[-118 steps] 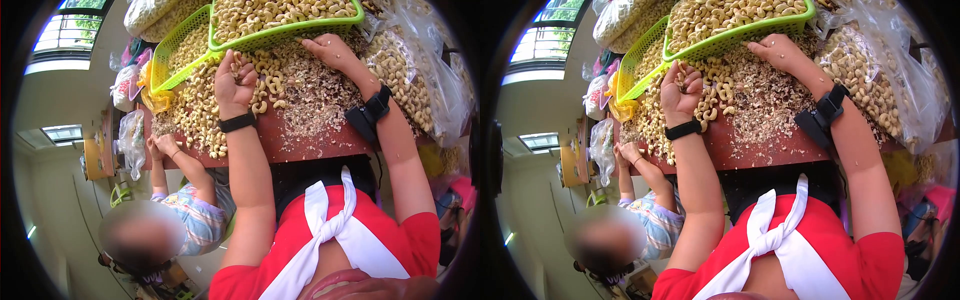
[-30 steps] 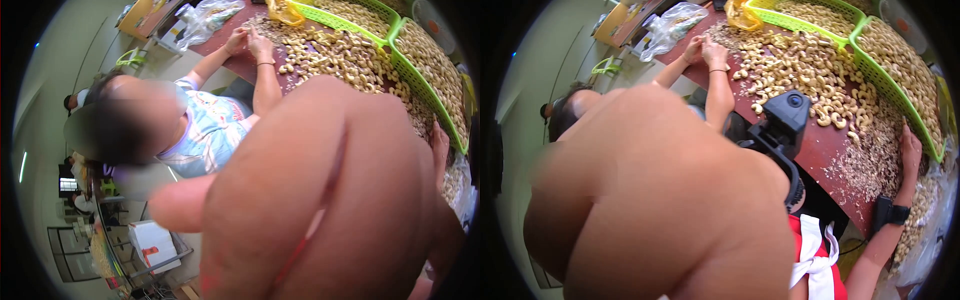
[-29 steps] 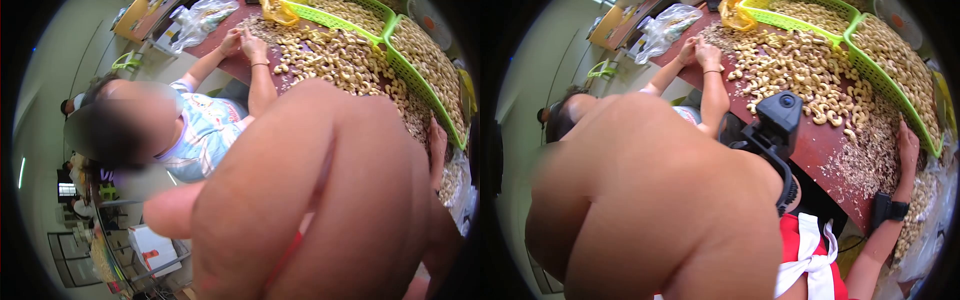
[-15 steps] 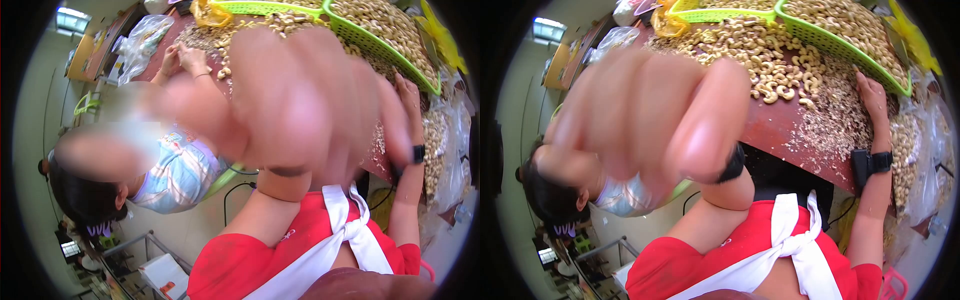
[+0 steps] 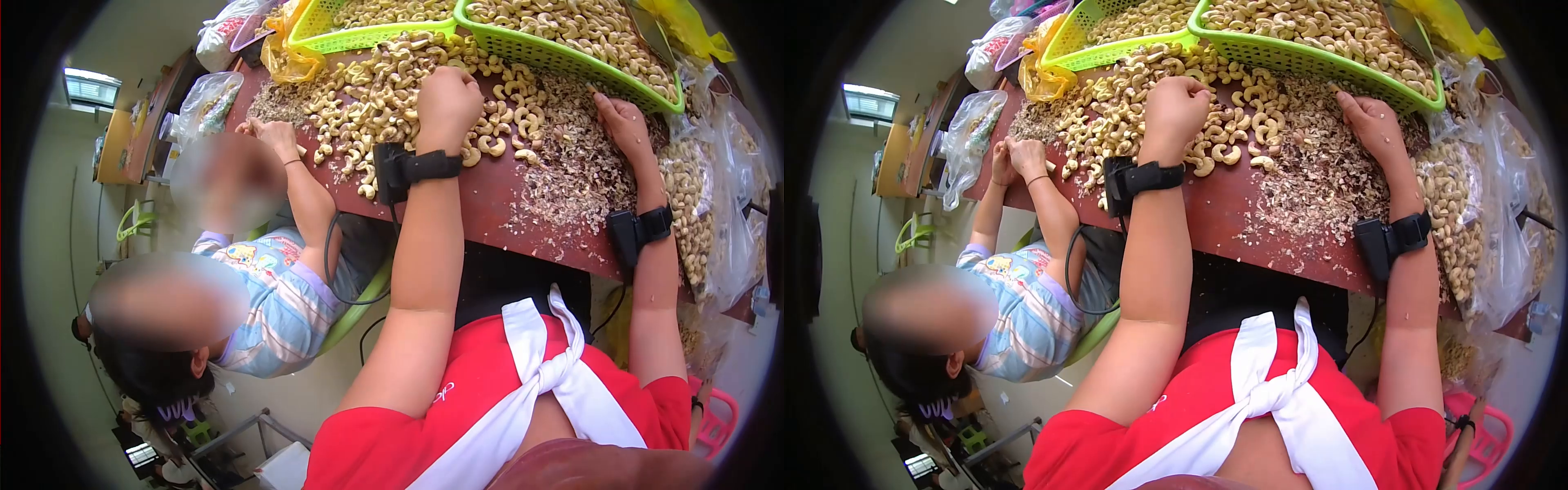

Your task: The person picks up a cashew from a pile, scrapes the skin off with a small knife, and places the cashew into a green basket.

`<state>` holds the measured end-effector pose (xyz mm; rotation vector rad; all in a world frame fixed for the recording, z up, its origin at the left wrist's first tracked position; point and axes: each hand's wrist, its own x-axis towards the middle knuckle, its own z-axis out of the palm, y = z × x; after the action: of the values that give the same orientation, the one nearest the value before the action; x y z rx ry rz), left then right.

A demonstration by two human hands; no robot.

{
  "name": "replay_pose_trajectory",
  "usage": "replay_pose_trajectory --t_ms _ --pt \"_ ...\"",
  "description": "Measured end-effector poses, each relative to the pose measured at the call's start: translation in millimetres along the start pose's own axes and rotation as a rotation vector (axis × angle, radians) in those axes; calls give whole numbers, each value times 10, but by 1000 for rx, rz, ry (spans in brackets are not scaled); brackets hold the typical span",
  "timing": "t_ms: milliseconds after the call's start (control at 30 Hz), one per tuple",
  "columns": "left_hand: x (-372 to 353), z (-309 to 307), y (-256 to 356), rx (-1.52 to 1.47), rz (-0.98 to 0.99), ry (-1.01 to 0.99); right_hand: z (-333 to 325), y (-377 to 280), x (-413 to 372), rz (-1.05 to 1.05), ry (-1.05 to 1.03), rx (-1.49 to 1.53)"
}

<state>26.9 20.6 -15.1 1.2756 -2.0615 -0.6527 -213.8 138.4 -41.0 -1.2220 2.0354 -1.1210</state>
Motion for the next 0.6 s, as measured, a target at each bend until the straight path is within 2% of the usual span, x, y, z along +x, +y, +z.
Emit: replay_pose_trajectory --t_ms 67,100,267,333,367,400,467,500,533,600 --pt "49 61 79 215 -146 -162 8 32 14 -49 1 -10" --pt "84 102 75 290 -146 -205 9 38 16 -52 7 -17" --pt "169 166 59 363 -119 -226 -11 -73 -54 -22 31 -78" --pt "128 82 121 78 -105 -179 -5 -66 -53 -50 51 -72" --pt "82 58 174 -274 -163 -119 -7 -76 -56 -51 51 -69" --pt "72 44 190 -584 -262 -132 -11 -75 -52 -49 67 -68" --pt "40 15 212 -1155 -328 -227 -13 -61 -49 3 21 -18" --pt "22 3 204 -1343 -354 -301 -8 -55 -48 -5 24 16" --pt "-2 18 215 -1348 -352 -308 -4 -50 -46 -3 30 11" --pt "-33 55 242 -1621 -376 -378 2 -42 -41 -8 41 19"
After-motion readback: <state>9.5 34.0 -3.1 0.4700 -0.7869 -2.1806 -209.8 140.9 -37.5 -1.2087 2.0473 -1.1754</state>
